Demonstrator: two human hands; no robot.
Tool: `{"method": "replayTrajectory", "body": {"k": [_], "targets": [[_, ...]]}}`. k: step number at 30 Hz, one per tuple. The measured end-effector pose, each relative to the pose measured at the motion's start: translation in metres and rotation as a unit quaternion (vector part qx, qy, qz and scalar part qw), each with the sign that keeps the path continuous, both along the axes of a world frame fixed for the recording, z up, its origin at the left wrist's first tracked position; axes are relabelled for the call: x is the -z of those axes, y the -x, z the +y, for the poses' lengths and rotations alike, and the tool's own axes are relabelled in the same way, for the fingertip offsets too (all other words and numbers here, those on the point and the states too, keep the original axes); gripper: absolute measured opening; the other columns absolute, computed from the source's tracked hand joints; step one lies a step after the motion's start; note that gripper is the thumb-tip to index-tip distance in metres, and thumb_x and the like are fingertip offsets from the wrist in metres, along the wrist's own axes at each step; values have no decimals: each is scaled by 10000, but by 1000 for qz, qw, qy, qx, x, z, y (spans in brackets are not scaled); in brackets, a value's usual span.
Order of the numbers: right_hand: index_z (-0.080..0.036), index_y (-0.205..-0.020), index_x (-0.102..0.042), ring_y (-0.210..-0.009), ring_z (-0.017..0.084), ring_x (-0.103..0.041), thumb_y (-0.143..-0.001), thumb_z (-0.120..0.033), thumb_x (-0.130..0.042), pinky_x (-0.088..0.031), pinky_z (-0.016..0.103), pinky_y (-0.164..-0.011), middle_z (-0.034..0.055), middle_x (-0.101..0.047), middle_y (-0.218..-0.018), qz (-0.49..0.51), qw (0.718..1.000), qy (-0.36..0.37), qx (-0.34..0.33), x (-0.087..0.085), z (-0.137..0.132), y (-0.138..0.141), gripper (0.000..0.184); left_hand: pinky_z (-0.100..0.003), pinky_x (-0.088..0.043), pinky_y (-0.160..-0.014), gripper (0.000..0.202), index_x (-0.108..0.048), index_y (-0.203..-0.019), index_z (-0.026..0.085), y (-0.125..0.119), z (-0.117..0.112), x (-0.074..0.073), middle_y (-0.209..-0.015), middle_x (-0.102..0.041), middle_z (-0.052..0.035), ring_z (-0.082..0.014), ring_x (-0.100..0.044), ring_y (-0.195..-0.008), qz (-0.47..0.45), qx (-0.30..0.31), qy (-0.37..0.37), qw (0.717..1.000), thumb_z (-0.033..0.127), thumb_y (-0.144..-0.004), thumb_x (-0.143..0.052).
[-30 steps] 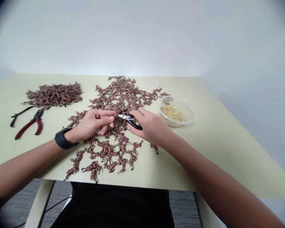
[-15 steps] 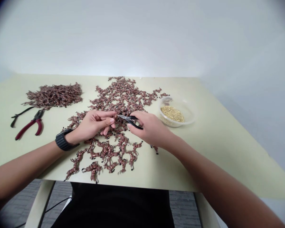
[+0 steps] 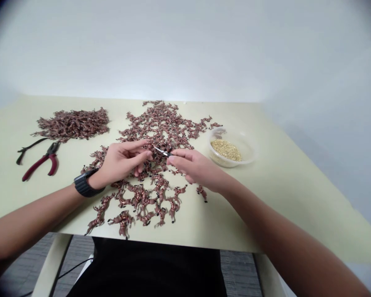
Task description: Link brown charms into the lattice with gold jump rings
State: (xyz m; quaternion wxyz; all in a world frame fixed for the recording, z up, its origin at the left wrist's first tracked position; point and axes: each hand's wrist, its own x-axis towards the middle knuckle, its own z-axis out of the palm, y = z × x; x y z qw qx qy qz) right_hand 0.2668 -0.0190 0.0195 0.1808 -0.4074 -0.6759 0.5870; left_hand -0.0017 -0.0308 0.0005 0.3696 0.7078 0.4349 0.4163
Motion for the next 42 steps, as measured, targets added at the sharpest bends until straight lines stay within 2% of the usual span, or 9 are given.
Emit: {"method": "replayTrajectory", "body": {"k": [2, 4, 8, 19, 24, 26, 29, 32, 42], "targets": [[-223, -1018, -621, -558, 116, -364, -983, -510, -542, -300, 262, -489, -25, -436, -700, -90, 978, -183, 39, 2, -1, 1, 300, -201, -532, -424, 490, -667, -1371, 188, -3, 1, 0, -814, -783, -64, -81, -585, -427, -56, 3, 103, 993, 404, -933, -706], [-213, -1069, -632, -649, 150, -492, -969, -456, -566, -389, 293, -573, 21, -565, -793, -146, 928, -340, 50, 5, -1, 1, 270, -182, -497, -406, 486, -677, -1345, 167, -4, 1, 0, -756, -754, -49, -68, -554, -411, -85, 7, 154, 984, 406, -923, -720], [-192, -1208, -618, -808, 208, -619, -955, -410, -575, -484, 342, -697, 99, -678, -1043, -181, 874, -451, 25, 11, 0, 2, 336, -172, -461, -388, 472, -691, -1314, 164, -2, 3, 0, -745, -735, -35, -56, -531, -402, -98, 20, 186, 977, 400, -908, -741], [-197, -1238, -629, -874, 217, -649, -965, -421, -562, -491, 340, -731, 115, -694, -1152, -188, 880, -436, 12, 14, 1, 1, 359, -183, -471, -392, 488, -692, -1321, 153, -3, 1, 0, -745, -746, -44, -61, -537, -401, -84, 35, 191, 977, 403, -905, -743], [-203, -1131, -655, -735, 178, -560, -949, -425, -581, -396, 312, -641, 56, -652, -900, -188, 897, -399, 12, 6, 1, 2, 296, -191, -493, -405, 481, -700, -1321, 164, -1, 2, 3, -758, -756, -51, -67, -554, -410, -81, 48, 184, 978, 404, -906, -742], [-215, -1061, -659, -654, 151, -498, -956, -456, -574, -351, 296, -587, 12, -578, -770, -178, 927, -329, 14, 2, 0, 2, 276, -199, -518, -425, 455, -714, -1306, 172, 0, 2, 3, -765, -762, -54, -74, -572, -425, -74, 59, 166, 982, 401, -914, -733], [-230, -1015, -654, -550, 110, -383, -983, -554, -515, -293, 268, -496, -29, -466, -706, -114, 986, -123, -2, 0, -3, 5, 354, -202, -548, -472, 412, -731, -1289, 184, 1, 2, 2, -678, -736, -32, -89, -601, -458, -36, 78, 104, 991, 381, -927, -719], [-232, -1041, -660, -530, 95, -322, -970, -609, -515, -261, 249, -451, -33, -429, -717, -55, 998, 9, -13, 2, -8, 10, 410, -194, -548, -490, 398, -726, -1302, 190, -1, -1, 1, -610, -708, -16, -99, -625, -477, 3, 94, 63, 994, 366, -946, -697], [-234, -1030, -657, -564, 121, -409, -982, -512, -533, -307, 288, -526, -23, -500, -705, -143, 965, -213, 49, -1, -2, -1, 309, -199, -539, -415, 540, -652, -1344, 156, -4, 4, 9, -894, -789, -95, -88, -619, -451, -89, 44, 177, 979, 439, -895, -751]]}}
